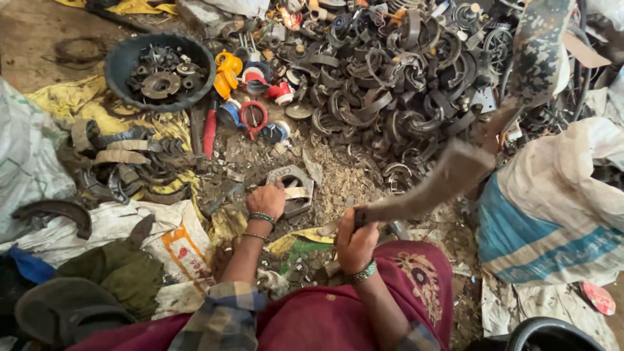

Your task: The person sits on the floor and repeatedly strikes curved metal pieces with a hammer to break them into smaller fragments. The person holds each piece in place on a metal block while striking it, then discards the broken pieces onto a growing pile.

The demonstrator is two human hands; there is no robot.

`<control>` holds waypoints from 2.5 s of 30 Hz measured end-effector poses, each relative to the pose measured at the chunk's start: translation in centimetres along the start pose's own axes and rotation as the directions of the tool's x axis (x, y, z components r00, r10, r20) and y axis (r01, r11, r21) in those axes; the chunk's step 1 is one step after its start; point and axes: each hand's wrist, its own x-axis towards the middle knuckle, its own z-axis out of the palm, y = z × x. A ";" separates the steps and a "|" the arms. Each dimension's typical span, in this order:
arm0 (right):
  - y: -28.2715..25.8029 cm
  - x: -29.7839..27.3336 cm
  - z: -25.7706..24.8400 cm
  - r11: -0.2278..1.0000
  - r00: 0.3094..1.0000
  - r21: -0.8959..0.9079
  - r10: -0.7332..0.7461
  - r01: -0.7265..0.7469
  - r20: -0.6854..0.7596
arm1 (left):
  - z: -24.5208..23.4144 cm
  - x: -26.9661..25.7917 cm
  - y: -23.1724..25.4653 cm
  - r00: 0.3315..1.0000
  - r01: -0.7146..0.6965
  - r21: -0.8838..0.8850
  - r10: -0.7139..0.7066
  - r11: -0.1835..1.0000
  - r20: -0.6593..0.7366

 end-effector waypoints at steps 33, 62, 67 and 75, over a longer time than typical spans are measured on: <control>8.9 -2.5 4.9 0.887 0.780 -0.437 0.379 -0.152 0.498 | 6.9 1.9 -3.5 0.874 -0.131 -0.007 0.112 0.991 -0.473; 0.8 0.2 0.8 0.978 0.950 -0.209 0.089 -0.026 0.298 | 7.6 4.8 -3.1 0.955 -0.295 0.094 0.295 0.951 0.007; -1.3 2.8 -0.3 0.999 1.000 0.046 -0.016 0.017 -0.020 | 7.9 5.0 -4.2 0.928 -0.365 0.110 0.371 0.925 -0.038; 8.1 -3.5 4.8 0.810 0.778 -0.586 0.369 -0.002 0.508 | 5.2 3.7 -3.0 0.933 -0.357 0.157 0.360 0.921 0.005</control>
